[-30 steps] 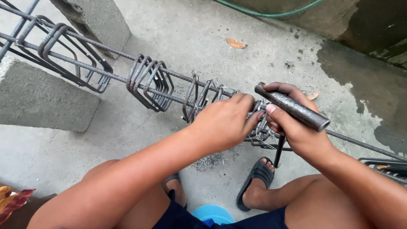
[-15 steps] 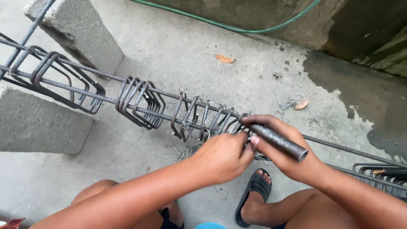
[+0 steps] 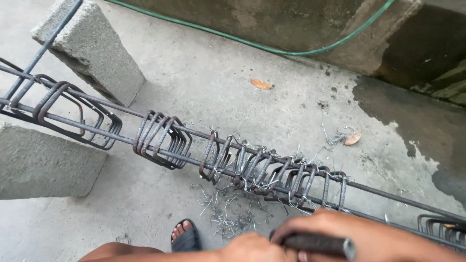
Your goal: The person sits on a small stool and uses a metal twisting tool to bind a rebar cage with wire ties. They repeatedly pick up wire ties, wrap them around the rebar intersections, and twist them tight with the tool.
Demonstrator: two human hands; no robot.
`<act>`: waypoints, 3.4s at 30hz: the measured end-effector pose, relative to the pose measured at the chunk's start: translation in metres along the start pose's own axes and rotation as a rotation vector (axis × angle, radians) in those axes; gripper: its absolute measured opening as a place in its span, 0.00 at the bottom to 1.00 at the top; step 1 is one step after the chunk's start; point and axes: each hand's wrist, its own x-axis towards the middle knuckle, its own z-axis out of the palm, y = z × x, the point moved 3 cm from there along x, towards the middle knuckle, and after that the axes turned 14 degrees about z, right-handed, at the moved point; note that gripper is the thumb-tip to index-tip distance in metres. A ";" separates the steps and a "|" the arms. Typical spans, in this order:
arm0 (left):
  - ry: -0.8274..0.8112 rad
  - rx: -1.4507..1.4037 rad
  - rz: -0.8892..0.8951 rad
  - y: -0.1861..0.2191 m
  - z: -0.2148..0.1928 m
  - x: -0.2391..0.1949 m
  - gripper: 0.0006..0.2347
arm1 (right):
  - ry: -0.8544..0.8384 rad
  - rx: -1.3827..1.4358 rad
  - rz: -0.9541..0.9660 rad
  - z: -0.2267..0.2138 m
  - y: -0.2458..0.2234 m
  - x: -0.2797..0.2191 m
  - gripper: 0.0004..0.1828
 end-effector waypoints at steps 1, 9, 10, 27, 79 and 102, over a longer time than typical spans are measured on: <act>0.007 -0.001 -0.005 0.006 -0.022 -0.001 0.13 | -0.007 -0.004 -0.003 -0.006 0.004 0.001 0.16; 0.203 0.065 -0.241 0.019 -0.113 -0.024 0.15 | 0.484 0.031 -0.114 -0.037 0.020 0.017 0.24; 0.202 0.055 -0.242 0.010 -0.112 -0.026 0.15 | 0.478 0.036 -0.108 -0.041 0.023 0.014 0.24; 0.422 -1.562 0.242 0.009 -0.105 -0.020 0.11 | 0.938 -0.132 -0.416 -0.030 0.046 -0.045 0.22; 0.372 -0.242 -0.159 0.066 -0.093 -0.039 0.18 | 0.832 -0.038 -0.276 0.012 0.032 -0.064 0.23; 0.117 -0.302 -0.139 0.059 -0.110 -0.046 0.18 | 0.726 -0.559 -0.650 0.003 0.013 -0.048 0.19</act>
